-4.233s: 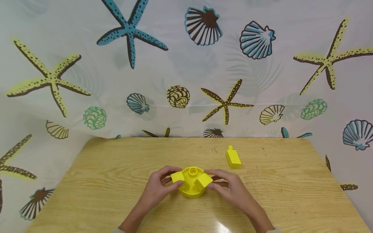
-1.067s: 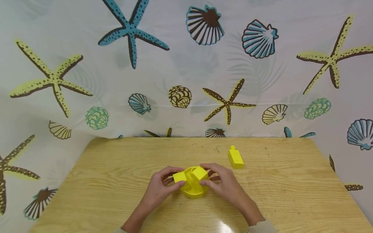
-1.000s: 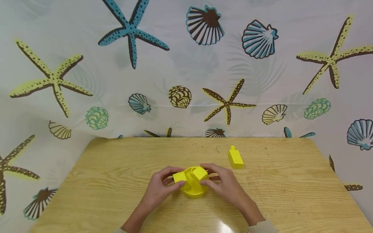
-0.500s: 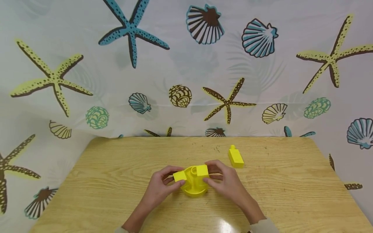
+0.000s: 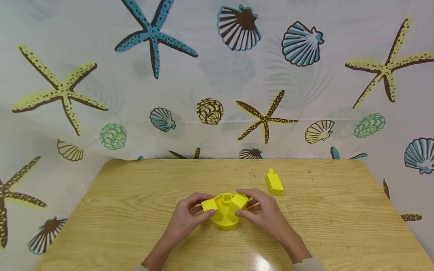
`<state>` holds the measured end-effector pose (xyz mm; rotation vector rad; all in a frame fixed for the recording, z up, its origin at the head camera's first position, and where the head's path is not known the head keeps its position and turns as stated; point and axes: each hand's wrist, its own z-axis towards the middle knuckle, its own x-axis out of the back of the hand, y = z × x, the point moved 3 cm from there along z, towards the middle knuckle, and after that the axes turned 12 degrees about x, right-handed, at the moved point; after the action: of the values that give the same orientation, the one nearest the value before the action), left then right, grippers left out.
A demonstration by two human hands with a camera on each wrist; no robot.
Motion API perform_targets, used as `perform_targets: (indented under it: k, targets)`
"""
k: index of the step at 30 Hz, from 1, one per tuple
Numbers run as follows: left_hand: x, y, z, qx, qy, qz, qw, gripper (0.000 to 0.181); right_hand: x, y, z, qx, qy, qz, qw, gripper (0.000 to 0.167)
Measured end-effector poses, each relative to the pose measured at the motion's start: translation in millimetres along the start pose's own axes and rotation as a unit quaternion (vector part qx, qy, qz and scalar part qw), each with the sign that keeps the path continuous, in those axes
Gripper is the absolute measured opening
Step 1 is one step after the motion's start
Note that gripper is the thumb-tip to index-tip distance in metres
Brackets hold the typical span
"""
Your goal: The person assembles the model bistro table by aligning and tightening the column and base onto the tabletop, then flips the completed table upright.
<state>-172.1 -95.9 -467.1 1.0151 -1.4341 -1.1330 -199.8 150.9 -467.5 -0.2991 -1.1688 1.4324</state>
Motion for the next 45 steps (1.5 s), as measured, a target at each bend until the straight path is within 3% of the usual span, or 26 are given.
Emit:
perform_targets:
  k: [9, 19, 27, 33, 45]
  targets:
    - [-0.8, 1.0, -0.8, -0.001, 0.003, 0.000, 1.0000, 0.037, 8, -3, -7.0, -0.020, 0.004, 0.008, 0.9997, 0.046]
    - [0.2, -0.3, 0.1, -0.003, 0.004, -0.002, 1.0000, 0.037, 8, -4, -8.4, 0.000, 0.021, 0.018, 0.9996, 0.039]
    - [0.0, -0.2, 0.0, -0.006, 0.001, -0.001, 1.0000, 0.038, 4, -6, -10.3, -0.009, 0.033, 0.008, 0.9994, 0.040]
    - [-0.6, 0.4, -0.1, -0.007, 0.003, 0.001, 1.0000, 0.037, 1, -9, -11.1, -0.001, 0.048, -0.010, 0.9988, 0.034]
    - [-0.5, 0.9, -0.2, -0.008, 0.004, 0.003, 1.0000, 0.037, -4, -10, -12.3, 0.015, 0.069, -0.097, 0.9928, 0.035]
